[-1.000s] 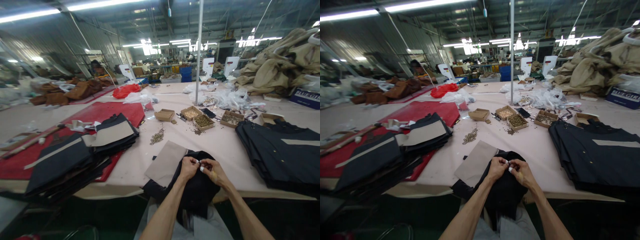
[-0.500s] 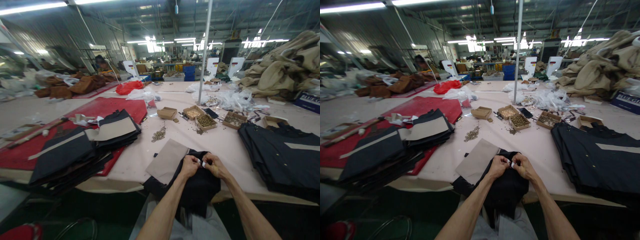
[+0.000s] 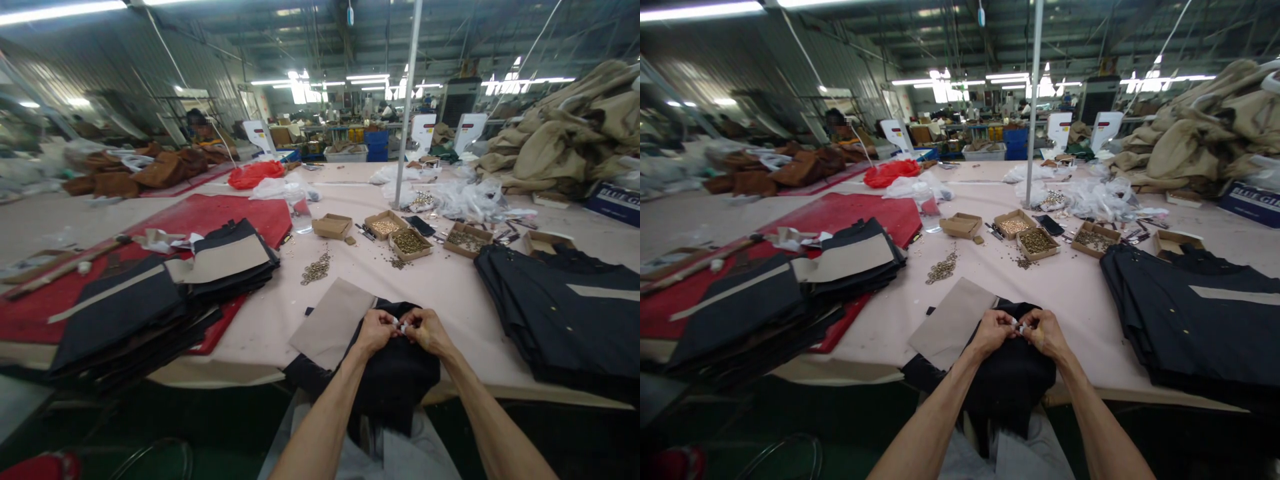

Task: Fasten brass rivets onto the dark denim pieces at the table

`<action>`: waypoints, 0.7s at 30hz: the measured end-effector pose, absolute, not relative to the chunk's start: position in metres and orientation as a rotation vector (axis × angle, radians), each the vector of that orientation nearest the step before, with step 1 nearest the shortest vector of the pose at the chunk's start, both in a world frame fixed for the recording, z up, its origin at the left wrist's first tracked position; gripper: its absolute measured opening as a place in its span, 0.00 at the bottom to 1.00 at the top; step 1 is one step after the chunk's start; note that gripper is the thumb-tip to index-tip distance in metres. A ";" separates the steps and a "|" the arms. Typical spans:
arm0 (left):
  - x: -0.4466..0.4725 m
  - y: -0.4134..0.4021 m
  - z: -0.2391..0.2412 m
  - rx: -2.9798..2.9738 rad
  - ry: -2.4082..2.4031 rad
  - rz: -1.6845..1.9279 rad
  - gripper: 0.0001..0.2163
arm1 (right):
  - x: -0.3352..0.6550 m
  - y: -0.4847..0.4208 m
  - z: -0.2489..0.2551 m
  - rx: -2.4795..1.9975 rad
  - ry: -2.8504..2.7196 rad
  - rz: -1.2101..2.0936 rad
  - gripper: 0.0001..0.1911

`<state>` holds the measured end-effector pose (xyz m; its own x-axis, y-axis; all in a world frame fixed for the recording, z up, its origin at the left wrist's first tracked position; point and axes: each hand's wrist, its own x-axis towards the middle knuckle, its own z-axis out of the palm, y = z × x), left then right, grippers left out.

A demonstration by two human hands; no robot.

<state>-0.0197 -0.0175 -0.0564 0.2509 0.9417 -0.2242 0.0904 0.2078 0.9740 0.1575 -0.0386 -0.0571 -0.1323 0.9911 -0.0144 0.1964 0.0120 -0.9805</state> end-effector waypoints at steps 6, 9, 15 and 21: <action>-0.021 -0.018 -0.056 1.119 1.134 0.877 0.07 | 0.159 -0.038 -0.056 -1.239 -1.354 1.320 0.10; -0.019 -0.018 -0.055 1.074 1.136 0.909 0.10 | 0.159 -0.038 -0.058 -1.221 -1.312 1.352 0.13; -0.014 -0.018 -0.049 1.089 1.297 1.032 0.08 | 0.152 -0.037 -0.063 -1.318 -1.392 1.235 0.15; -0.012 -0.013 -0.047 1.055 1.474 1.103 0.05 | 0.148 -0.043 -0.063 -1.263 -1.725 0.718 0.13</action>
<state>-0.0124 -0.0131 -0.0471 -0.1465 0.9692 -0.1979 0.0833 0.2115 0.9738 0.1483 -0.0430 -0.0626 -0.1205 0.9457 0.3018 0.4525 0.3230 -0.8312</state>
